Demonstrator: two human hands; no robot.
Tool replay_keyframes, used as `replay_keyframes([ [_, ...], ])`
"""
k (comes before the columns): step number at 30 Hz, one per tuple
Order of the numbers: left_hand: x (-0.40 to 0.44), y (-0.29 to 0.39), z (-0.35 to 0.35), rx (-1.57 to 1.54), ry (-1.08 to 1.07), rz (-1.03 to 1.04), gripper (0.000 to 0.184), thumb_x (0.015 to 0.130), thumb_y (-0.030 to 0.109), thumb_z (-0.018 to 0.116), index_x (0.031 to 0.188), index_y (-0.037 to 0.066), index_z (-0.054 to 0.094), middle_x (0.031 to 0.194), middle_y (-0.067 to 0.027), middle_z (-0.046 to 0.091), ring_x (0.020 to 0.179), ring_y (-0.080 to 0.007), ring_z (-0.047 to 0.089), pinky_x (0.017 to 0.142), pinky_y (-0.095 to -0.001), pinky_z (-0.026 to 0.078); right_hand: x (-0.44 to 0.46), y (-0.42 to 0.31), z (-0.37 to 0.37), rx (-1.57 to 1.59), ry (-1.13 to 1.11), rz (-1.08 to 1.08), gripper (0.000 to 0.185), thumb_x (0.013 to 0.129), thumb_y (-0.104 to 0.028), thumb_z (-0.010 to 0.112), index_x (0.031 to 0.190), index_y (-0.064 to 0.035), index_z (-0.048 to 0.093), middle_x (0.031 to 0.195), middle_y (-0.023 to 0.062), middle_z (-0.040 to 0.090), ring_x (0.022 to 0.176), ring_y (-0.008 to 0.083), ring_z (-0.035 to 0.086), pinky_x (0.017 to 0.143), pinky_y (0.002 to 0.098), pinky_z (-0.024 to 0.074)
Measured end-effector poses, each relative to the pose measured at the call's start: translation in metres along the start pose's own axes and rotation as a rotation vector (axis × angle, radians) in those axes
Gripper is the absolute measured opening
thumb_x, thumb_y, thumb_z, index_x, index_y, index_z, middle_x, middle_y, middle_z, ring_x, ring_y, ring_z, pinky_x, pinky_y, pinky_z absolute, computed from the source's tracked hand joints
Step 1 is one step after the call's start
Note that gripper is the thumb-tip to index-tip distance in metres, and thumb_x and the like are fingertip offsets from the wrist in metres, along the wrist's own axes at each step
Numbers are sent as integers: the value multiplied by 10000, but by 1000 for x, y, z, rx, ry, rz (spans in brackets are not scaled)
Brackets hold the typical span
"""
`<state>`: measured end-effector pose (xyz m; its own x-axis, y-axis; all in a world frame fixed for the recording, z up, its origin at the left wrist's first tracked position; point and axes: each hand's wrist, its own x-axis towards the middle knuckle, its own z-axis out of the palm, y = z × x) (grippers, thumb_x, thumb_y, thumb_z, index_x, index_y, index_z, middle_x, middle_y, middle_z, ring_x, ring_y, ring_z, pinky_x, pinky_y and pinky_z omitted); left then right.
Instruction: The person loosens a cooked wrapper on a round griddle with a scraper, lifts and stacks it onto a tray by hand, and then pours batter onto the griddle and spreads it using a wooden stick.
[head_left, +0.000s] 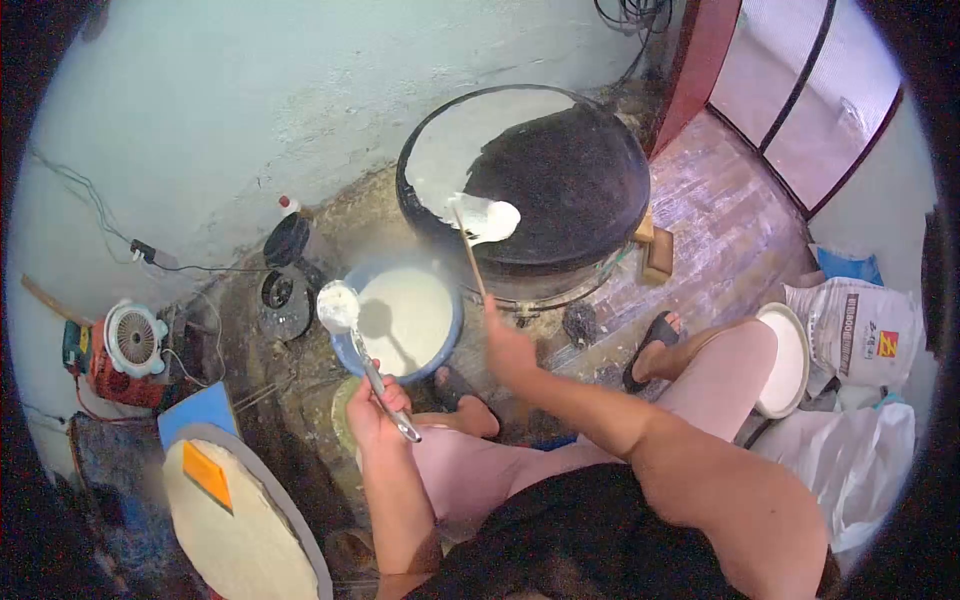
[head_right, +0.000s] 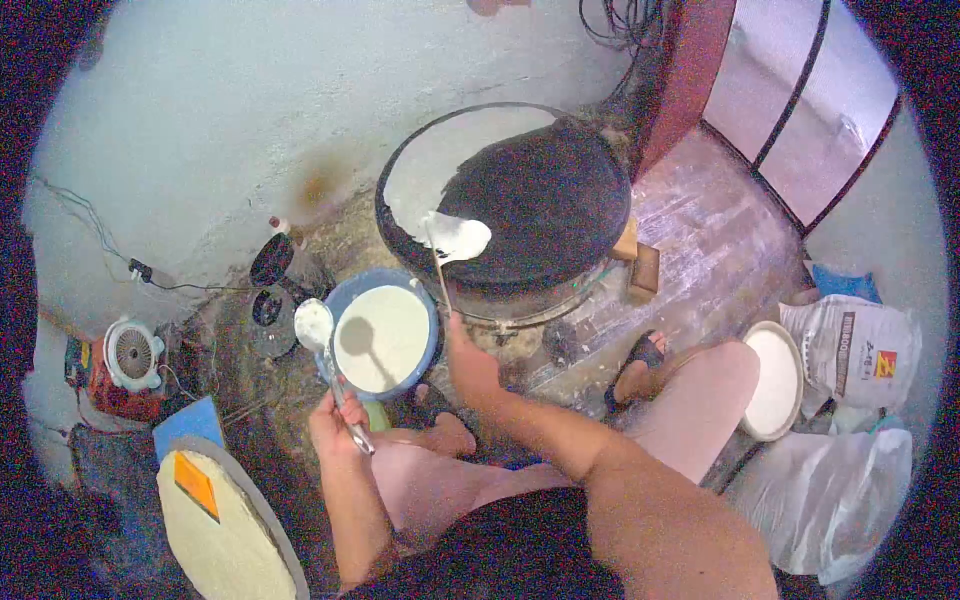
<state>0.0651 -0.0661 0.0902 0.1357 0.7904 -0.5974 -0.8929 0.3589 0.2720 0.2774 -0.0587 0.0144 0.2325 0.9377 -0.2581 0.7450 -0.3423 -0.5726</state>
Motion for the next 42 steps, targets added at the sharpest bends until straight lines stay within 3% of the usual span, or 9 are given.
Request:
replay_keyframes([
  [6, 0, -2, 8, 71, 29, 3, 229, 890, 204, 336, 989, 56, 479, 642, -58, 426, 458, -120, 373, 371, -231, 319, -8, 27, -27, -15, 190, 25, 730, 760, -53, 420, 1354, -148, 6, 771, 186, 567, 705, 315, 582, 603, 430, 450],
  [12, 5, -8, 9, 136, -27, 36, 206, 886, 192, 349, 967, 51, 476, 642, -54, 415, 458, -116, 370, 396, -236, 342, -8, 32, -21, -192, 79, -103, 691, 775, -37, 389, 1354, -127, 24, 824, 196, 560, 717, 320, 579, 611, 428, 453],
  [14, 4, -9, 12, 64, 1, -15, 195, 884, 185, 355, 956, 52, 478, 641, -50, 412, 453, -115, 364, 396, -234, 340, 4, 36, -31, -116, -16, 46, 680, 786, -42, 387, 1353, -119, 20, 860, 201, 554, 728, 322, 580, 620, 421, 457],
  [18, 8, -9, 12, 105, 25, -4, 183, 880, 176, 361, 968, 56, 467, 648, -51, 425, 453, -109, 369, 382, -225, 330, -2, 78, -51, -176, 127, 42, 711, 778, -42, 412, 1349, -101, -6, 892, 204, 547, 729, 326, 578, 626, 418, 459],
  [24, 7, -21, 24, 204, 64, 82, 267, 869, 191, 309, 962, 6, 477, 631, -64, 435, 449, -117, 373, 372, -223, 323, -6, 99, -38, -338, 308, -332, 666, 754, -54, 449, 1337, -52, 128, 720, 156, 552, 589, 301, 578, 485, 391, 462],
  [28, 11, -21, 25, 190, 66, 30, 216, 867, 180, 348, 962, 35, 479, 626, -57, 435, 437, -117, 381, 381, -230, 324, 6, 138, -81, -329, 245, -61, 651, 766, -58, 428, 1345, -122, 139, 759, 158, 566, 621, 289, 588, 540, 398, 464],
  [34, 14, -32, 33, 215, 68, 78, 243, 862, 185, 335, 963, 14, 475, 599, -50, 442, 420, -123, 374, 375, -236, 331, 5, 142, -85, 413, 379, -28, 478, 741, -153, 494, 1212, -219, 448, 728, 107, 595, 664, 278, 598, 589, 408, 458],
  [37, 21, -34, 35, 255, 90, 68, 240, 862, 182, 332, 947, 9, 475, 597, -56, 459, 403, -117, 365, 367, -228, 320, 0, 157, -82, -242, 473, -205, 494, 735, -134, 488, 1207, -272, 442, 628, 83, 554, 578, 268, 574, 524, 398, 450],
  [42, 26, -36, 33, 248, 41, 26, 212, 874, 190, 365, 985, 42, 469, 623, -33, 416, 434, -96, 357, 388, -218, 330, 17, 183, -150, -222, 485, -2, 463, 750, -135, 483, 1192, -265, 449, 607, 106, 551, 560, 294, 565, 517, 422, 451],
])
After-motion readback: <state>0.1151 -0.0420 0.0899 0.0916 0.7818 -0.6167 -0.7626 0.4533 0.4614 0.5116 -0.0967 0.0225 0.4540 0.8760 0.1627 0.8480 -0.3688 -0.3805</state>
